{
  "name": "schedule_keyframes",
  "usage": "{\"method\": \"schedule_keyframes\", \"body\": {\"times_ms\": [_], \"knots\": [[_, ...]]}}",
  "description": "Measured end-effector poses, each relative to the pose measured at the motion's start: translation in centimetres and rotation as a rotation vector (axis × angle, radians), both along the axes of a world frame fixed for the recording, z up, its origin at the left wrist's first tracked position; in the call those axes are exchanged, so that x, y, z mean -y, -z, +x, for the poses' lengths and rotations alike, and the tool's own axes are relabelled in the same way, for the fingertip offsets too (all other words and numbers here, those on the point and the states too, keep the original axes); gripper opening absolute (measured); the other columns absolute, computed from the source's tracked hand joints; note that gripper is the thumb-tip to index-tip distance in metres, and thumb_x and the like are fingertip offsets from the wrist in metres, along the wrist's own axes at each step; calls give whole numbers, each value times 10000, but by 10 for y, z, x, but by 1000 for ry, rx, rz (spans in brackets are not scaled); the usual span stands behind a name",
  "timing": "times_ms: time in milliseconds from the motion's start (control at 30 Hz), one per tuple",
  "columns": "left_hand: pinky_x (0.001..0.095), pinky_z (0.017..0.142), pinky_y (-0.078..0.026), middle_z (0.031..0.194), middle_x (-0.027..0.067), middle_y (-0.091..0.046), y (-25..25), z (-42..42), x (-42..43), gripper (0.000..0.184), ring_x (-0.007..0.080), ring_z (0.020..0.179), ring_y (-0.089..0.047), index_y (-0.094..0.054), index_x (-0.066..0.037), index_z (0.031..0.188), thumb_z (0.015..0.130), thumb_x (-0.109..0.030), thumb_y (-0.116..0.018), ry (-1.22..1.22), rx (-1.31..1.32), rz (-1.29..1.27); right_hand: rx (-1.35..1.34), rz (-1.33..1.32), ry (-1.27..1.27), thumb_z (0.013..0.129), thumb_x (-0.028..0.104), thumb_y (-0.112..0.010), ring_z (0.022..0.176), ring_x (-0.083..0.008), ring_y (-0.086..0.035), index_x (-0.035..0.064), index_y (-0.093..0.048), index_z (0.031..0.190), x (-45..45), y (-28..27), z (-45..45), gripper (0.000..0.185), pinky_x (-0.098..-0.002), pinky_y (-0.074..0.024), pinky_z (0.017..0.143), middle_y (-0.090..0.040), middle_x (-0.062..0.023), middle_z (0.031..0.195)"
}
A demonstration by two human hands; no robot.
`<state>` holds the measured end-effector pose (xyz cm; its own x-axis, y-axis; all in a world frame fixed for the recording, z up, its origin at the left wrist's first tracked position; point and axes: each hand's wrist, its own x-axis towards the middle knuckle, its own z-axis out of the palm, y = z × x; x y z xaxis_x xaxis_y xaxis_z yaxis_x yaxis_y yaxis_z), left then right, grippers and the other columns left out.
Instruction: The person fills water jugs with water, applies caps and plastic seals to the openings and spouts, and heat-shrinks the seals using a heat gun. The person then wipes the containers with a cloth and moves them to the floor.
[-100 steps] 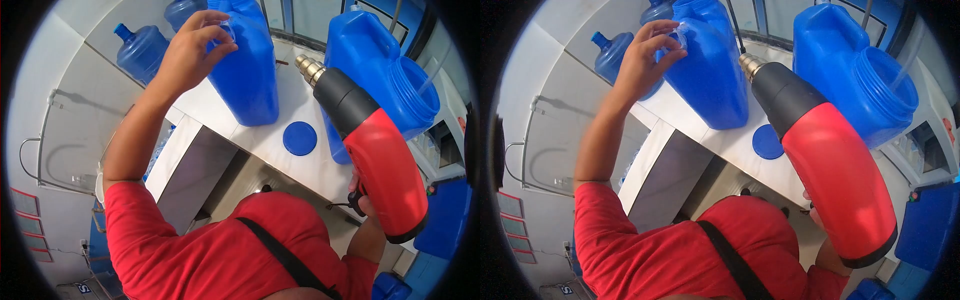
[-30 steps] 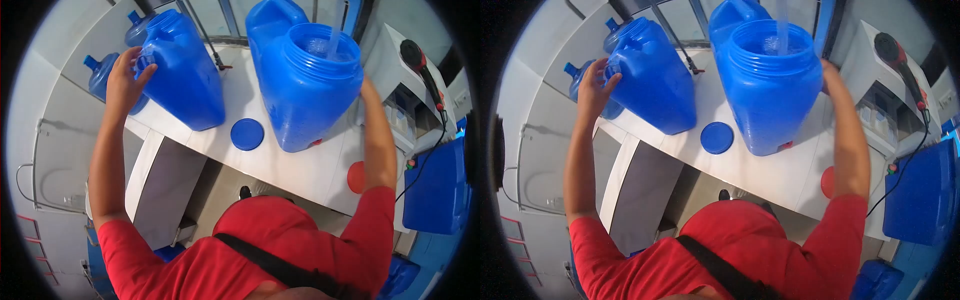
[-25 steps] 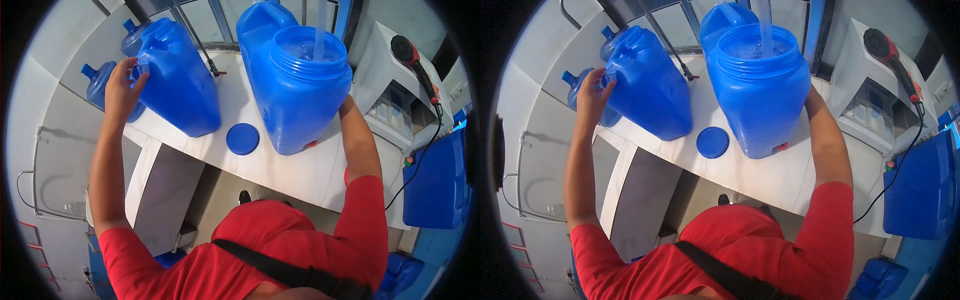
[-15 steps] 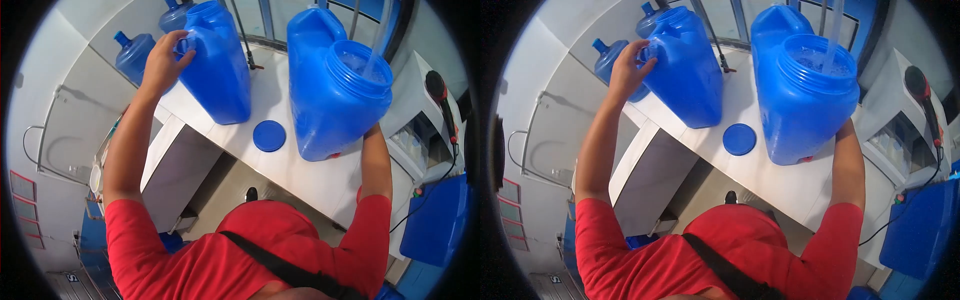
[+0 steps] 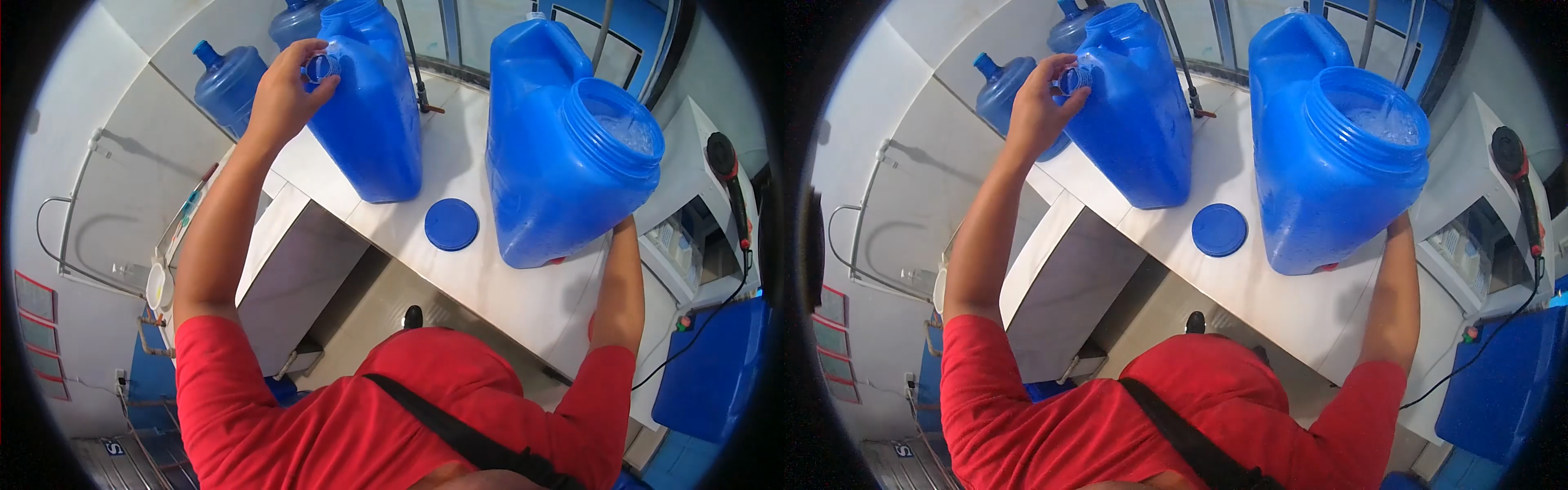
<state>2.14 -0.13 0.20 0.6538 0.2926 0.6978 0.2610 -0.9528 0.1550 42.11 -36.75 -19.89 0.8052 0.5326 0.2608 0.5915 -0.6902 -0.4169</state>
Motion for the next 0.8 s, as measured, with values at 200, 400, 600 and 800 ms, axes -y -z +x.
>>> {"method": "schedule_keyframes", "body": {"times_ms": [200,400,600,800], "knots": [[351,892,-535,1235,158,-640,5,7,-2,580,252,1135,-622,-526,-61,1334,838,-205,-788,-18,-3,-40,232,451,4,916,229,-648,735,-161,-602,90,-656,1115,65,-90,-56,243,-301,-487,700,-681,-65,883],[329,835,-543,1191,116,-667,8,10,1,536,224,1063,-651,-538,-72,1301,836,-172,-785,-45,12,-71,725,128,394,898,365,-587,1042,-346,-646,56,-659,1168,178,-210,-16,417,-416,-488,924,-678,-189,1118],[350,895,-518,1161,101,-685,13,12,6,577,227,1048,-648,-504,-90,1316,823,-181,-789,-54,105,-64,173,-284,475,736,396,-682,965,-323,-676,37,-653,1162,249,-223,101,558,-408,-504,858,-695,-221,1037],[344,935,-505,1218,95,-663,6,1,-3,640,222,1090,-633,-465,-93,1363,814,-128,-793,77,19,-65,117,-352,297,721,296,-670,932,-276,-687,-24,-670,1089,231,-211,139,488,-389,-508,826,-708,-215,964]]}}
